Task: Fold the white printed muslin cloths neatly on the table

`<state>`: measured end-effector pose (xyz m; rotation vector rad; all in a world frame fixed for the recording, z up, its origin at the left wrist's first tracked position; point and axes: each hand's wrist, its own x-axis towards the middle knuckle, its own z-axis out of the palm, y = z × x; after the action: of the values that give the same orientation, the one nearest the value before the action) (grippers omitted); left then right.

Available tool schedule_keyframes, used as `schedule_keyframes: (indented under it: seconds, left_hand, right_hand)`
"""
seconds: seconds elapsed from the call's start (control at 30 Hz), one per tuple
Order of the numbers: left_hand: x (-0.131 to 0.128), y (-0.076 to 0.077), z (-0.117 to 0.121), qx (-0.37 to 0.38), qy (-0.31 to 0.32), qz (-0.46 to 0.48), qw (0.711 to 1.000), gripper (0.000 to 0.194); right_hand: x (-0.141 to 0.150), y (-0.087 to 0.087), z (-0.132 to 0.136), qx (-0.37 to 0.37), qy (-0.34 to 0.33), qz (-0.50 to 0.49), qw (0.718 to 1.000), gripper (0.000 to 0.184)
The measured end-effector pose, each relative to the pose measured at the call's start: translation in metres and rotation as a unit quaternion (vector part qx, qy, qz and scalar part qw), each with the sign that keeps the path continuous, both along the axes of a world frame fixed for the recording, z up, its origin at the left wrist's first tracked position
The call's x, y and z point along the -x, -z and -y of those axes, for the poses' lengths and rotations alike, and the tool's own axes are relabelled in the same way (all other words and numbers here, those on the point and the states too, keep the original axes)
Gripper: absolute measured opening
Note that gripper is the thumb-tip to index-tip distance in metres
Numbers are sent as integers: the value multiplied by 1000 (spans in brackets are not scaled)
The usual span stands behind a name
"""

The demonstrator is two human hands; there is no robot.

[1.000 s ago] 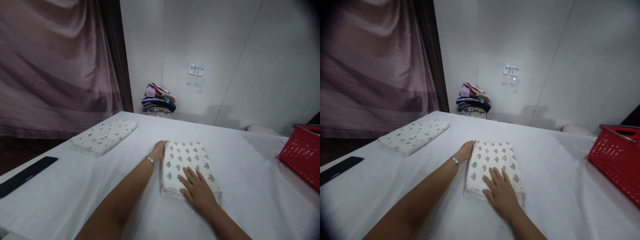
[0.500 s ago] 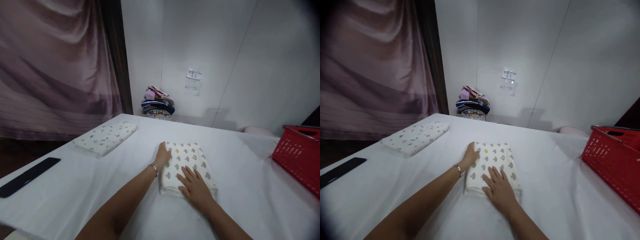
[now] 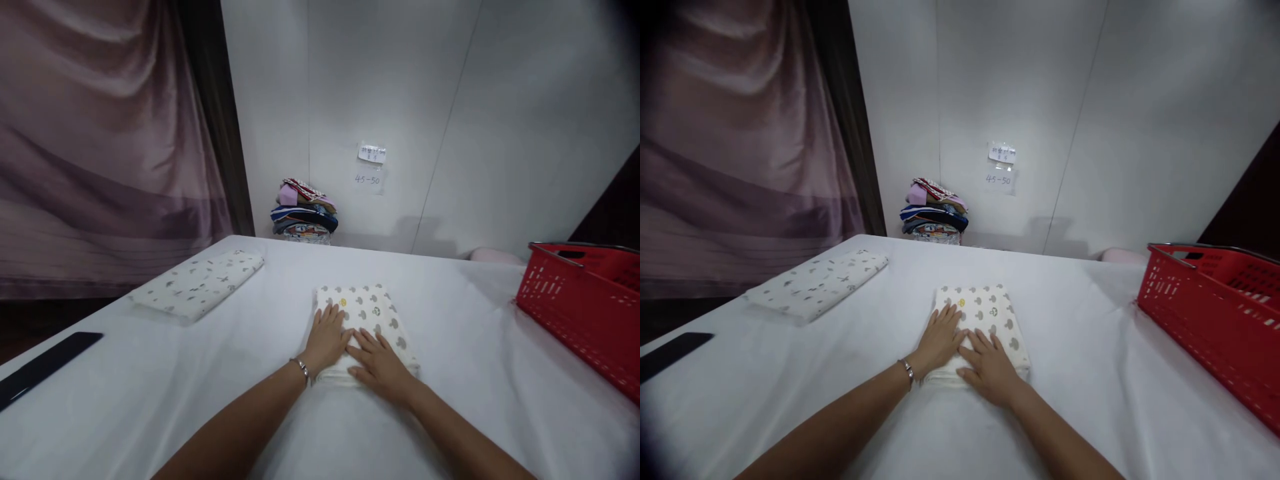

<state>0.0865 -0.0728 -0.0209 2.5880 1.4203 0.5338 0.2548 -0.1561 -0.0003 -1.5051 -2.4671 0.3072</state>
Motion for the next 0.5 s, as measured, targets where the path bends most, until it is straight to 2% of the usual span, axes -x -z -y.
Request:
schedule_keyframes:
  seconds: [0.07,0.17,0.23,0.3,0.43,0.5]
  left_hand:
    - [0,-4,-2,9,0,2,1000,52]
    - [-2,-15,-4,72,-5,4,997,54]
    - [-4,-23,-2,109,-8,6,994,55]
    - [-6,-27,5,98,7,5,995,58]
    - [-5,-18,22,42,65,-15,997,62]
    - [-4,-11,28,28,70,-21,997,61]
  right_hand:
    - [-12,-10,-11,12,22,-26,999,41]
    - [-39,-21,-38,-30,119,-60,991,43]
    - [-57,-24,-60,-54,174,-66,981,45]
    - [-68,-22,-80,-49,212,-55,975,47]
    - [-69,-10,-109,-18,236,-36,971,55]
    - [-66,-4,-119,6,239,-87,967,59]
